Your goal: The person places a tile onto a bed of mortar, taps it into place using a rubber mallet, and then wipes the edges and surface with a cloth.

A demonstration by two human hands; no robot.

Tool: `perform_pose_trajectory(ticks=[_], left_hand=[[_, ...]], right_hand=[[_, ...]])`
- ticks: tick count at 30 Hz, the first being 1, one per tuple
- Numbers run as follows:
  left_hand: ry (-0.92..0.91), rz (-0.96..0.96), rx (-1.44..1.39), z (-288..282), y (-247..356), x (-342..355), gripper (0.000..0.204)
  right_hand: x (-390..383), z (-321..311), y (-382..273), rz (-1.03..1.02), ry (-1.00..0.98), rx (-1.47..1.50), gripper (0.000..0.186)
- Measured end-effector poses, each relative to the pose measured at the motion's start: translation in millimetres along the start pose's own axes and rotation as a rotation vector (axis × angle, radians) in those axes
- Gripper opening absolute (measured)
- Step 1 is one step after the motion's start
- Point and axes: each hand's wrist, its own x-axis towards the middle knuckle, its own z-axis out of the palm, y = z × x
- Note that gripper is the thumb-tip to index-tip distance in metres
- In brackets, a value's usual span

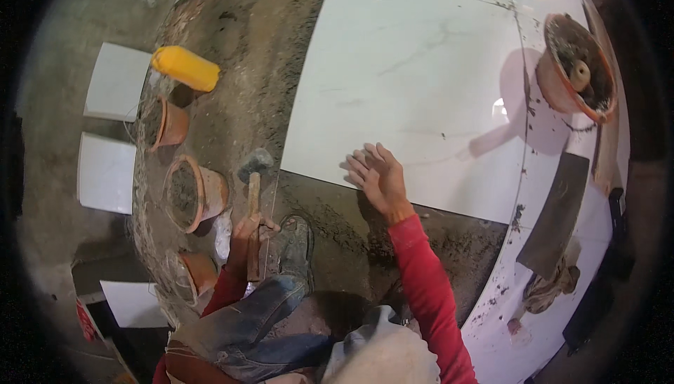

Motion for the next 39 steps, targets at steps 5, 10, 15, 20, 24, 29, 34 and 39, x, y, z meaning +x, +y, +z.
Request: perform_pose_trajectory(ticks=[5,10,15,20,24,29,34,39], left_hand=[[-0.038,0.025,0.105,-19.1,-15.0,-26.7,0.029],[0.036,-0.058,0.164,-12.7,-10.0,-36.6,0.028],[0.018,-0.065,0.22,-24.0,-15.7,-32.2,0.027],[-0.058,-0.026,0.252,-10.3,-13.0,-25.9,0.023],[-0.106,0.04,0.316,-0.5,-23.2,-11.8,0.021],[-0.202,0.268,0.326,22.6,-18.7,3.6,0.023],[-0.466,0.552,0.945,77.3,48.2,2.8,0.044],[-0.718,0.301,0.736,113.0,96.0,-25.7,0.044]], right_hand=[[51.5,39.3,29.6,0.159,-0.1,0.102,0.055],[103.4,40.0,27.4,0.077,-0.121,-0.022,0.061],[124.2,61.6,-24.2,-0.029,-0.098,0.078,0.063],[110.0,46.4,-84.7,-0.181,-0.334,0.08,0.059],[83.6,15.9,-100.2,-0.252,-0.054,0.073,0.039],[-18.8,27.8,-17.2,-0.172,-0.227,-0.813,0.036],[-98.9,68.6,36.9,-0.357,-0.157,-0.958,0.046],[-120.6,50.9,-32.8,-0.392,0.321,-0.887,0.036]])
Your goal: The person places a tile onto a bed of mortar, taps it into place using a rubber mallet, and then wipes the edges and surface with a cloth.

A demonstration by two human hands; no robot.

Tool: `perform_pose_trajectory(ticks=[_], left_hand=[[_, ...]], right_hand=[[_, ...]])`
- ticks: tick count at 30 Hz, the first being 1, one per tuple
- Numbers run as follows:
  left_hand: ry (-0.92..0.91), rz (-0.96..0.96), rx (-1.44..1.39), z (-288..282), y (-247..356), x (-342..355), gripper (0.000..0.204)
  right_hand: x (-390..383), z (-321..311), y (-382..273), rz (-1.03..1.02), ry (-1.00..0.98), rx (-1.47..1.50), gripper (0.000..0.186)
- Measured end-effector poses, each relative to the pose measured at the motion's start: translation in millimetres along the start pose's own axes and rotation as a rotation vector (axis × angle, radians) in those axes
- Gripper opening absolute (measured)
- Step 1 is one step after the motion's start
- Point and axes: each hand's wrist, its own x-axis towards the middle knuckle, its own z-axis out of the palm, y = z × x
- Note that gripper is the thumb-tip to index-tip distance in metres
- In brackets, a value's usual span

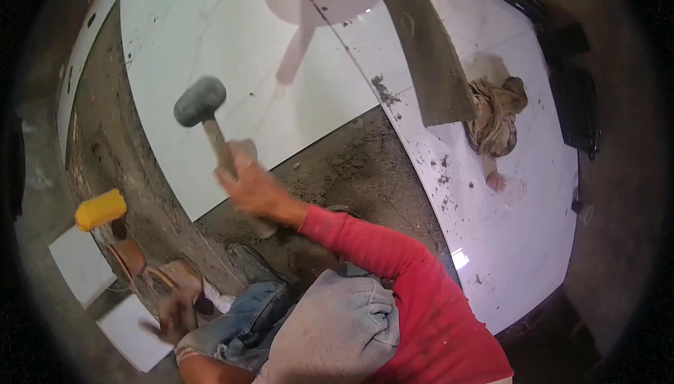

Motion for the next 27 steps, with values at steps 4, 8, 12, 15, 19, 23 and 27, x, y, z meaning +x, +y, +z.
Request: perform_pose_trajectory(ticks=[4,8,12,15,19,23,27], left_hand=[[-0.166,-0.115,0.212,-3.9,-2.2,-8.3,0.041],[-0.399,-0.228,0.493,-12.9,-24.1,-16.3,0.038],[-0.344,0.045,1.011,-25.4,-32.3,45.5,0.035],[-0.23,0.497,1.059,15.6,-0.4,139.3,0.034],[-0.376,1.074,1.304,109.6,-21.2,255.0,0.063],[-0.36,1.134,1.245,183.5,-29.9,293.4,0.07],[-0.272,1.153,1.171,212.4,-38.2,299.3,0.071]], right_hand=[[-13.4,-57.0,-12.2,-0.068,0.163,-0.139,0.028],[-39.7,-82.1,16.6,-0.072,0.351,-0.239,0.03],[-98.8,-118.8,41.9,-0.119,0.577,-0.452,0.044],[-151.2,-149.5,70.0,0.359,0.664,-0.488,0.049],[-221.1,-173.5,83.4,0.252,0.96,-0.64,0.036],[-267.2,-175.4,100.5,0.366,1.031,-0.67,0.03],[-275.2,-164.7,117.0,0.481,1.161,-0.561,0.03]])
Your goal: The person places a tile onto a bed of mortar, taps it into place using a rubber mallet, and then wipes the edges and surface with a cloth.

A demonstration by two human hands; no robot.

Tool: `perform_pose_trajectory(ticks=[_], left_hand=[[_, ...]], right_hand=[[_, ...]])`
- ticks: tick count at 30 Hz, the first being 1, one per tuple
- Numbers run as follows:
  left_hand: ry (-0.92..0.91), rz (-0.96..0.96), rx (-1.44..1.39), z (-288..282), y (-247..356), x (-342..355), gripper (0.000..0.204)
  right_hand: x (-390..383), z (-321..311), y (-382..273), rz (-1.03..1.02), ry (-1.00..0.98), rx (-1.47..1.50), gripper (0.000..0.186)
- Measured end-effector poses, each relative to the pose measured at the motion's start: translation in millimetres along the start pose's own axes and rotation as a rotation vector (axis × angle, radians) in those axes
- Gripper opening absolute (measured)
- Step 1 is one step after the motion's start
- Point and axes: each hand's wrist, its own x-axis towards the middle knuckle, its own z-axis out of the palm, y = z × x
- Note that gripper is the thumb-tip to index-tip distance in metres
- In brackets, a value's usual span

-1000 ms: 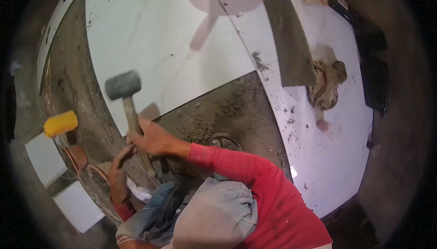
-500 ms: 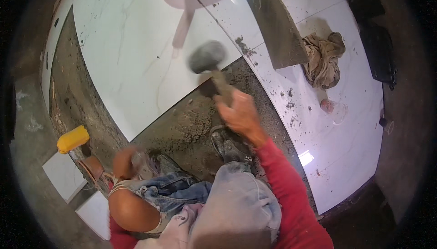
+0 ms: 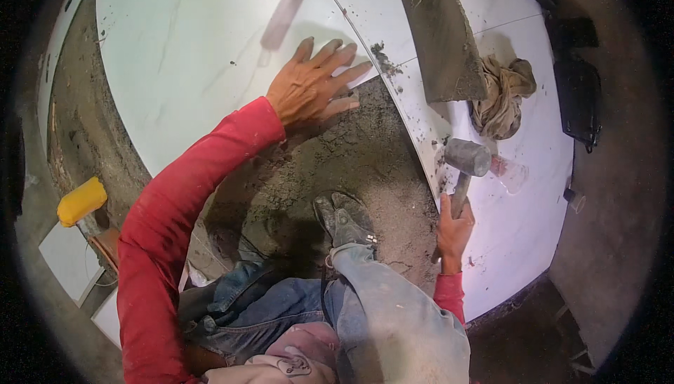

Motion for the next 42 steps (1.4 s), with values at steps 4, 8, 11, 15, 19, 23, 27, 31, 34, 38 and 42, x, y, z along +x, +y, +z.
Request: perform_pose_trajectory(ticks=[4,8,11,15,19,23,27,31,34,38,42], left_hand=[[0.045,0.025,0.009,3.7,-0.6,12.2,0.068],[0.113,0.027,0.016,5.8,6.2,10.6,0.065],[0.116,0.018,0.009,5.2,7.3,5.8,0.064],[0.103,0.017,0.027,1.0,6.9,6.9,0.061],[0.104,0.021,0.043,-1.0,5.1,3.2,0.056],[0.059,0.033,0.045,-5.0,5.3,8.1,0.053],[0.076,0.022,0.034,-13.1,5.9,11.1,0.048],[0.027,-0.006,0.059,-21.2,9.3,12.0,0.047],[0.024,0.001,0.076,-25.4,7.4,11.1,0.048],[-0.02,0.023,0.086,-33.7,6.3,15.7,0.052],[-0.085,0.042,0.087,-33.8,-2.0,25.1,0.06]], right_hand=[[0.8,15.7,-19.3,-0.095,0.03,0.07,0.031],[1.9,13.1,-22.9,-0.11,0.045,0.112,0.031],[-6.7,5.0,-24.0,-0.054,0.023,0.332,0.029],[-3.1,-16.3,-84.0,-0.567,0.023,0.903,0.048],[17.0,-42.3,-122.4,-0.686,-0.058,1.177,0.078],[2.5,-65.0,-138.3,-0.687,0.169,1.236,0.088],[-24.8,-102.2,-112.1,-0.667,-0.06,0.981,0.095],[-64.3,-105.2,-98.6,-0.338,0.043,0.847,0.106],[-82.2,-95.8,-65.7,-0.101,-0.136,0.746,0.076],[-88.2,-51.4,-22.5,-0.116,-0.214,0.902,0.054],[-84.1,-7.3,-15.7,0.129,-0.108,1.218,0.031]])
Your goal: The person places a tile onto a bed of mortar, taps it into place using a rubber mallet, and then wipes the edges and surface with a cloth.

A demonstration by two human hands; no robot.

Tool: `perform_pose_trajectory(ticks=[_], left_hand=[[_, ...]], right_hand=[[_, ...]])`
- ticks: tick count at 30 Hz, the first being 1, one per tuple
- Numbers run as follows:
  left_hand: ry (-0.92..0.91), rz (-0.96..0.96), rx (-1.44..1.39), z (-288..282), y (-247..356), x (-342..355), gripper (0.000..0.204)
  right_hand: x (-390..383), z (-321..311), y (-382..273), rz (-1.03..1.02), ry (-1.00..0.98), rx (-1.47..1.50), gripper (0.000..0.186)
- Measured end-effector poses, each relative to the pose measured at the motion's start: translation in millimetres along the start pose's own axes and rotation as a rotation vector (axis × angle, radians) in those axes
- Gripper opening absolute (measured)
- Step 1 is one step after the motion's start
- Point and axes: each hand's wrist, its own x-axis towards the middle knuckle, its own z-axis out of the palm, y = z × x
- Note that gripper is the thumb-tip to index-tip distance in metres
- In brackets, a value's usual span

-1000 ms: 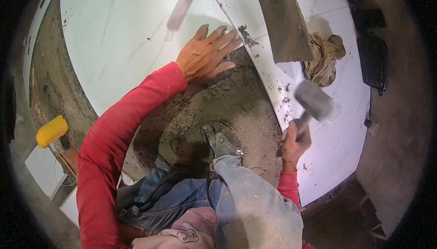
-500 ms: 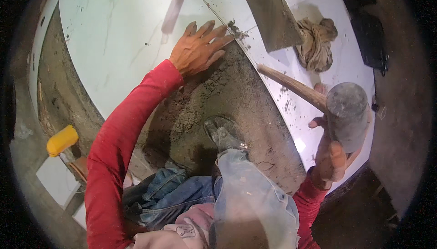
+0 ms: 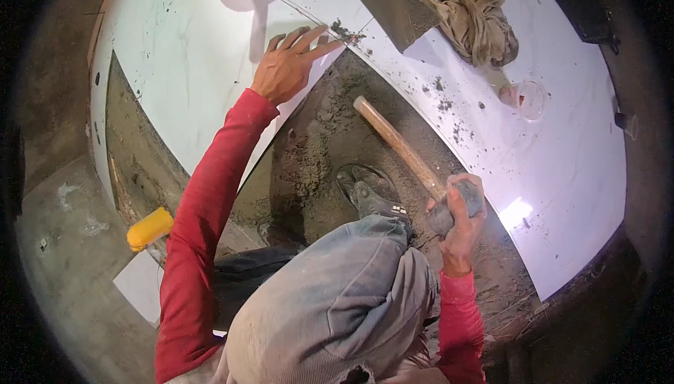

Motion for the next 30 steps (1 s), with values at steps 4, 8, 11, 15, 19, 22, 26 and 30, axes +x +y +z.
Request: perform_pose_trajectory(ticks=[4,8,11,15,19,22,26,30], left_hand=[[0.0,0.022,0.018,3.9,-8.4,-1.7,0.064],[-0.044,0.042,0.03,8.8,-13.9,-1.3,0.064],[-0.016,0.049,-0.037,12.5,-16.2,-3.0,0.066],[-0.054,0.04,-0.001,15.3,-18.3,-4.9,0.07],[-0.055,0.044,-0.056,19.5,-20.2,-2.4,0.068],[-0.076,0.033,-0.037,18.2,-21.1,-3.9,0.066],[-0.051,0.041,-0.095,24.4,-19.3,-4.4,0.067],[-0.087,0.034,-0.08,29.0,-18.3,-12.9,0.071]], right_hand=[[15.6,16.4,7.8,-0.092,-0.035,-0.096,0.021],[38.8,38.4,23.1,-0.162,-0.145,-0.22,0.022],[45.8,48.9,2.4,-0.217,-0.173,-0.49,0.024],[38.3,33.4,-6.2,-0.097,-0.219,-0.469,0.024],[-8.7,0.5,-25.7,-0.152,-0.086,-0.317,0.023],[-20.2,-15.3,-20.1,-0.168,-0.061,-0.352,0.023],[33.6,49.2,41.0,-0.403,-0.073,-0.502,0.026],[35.4,69.1,37.9,-0.19,-0.033,-0.37,0.025]])
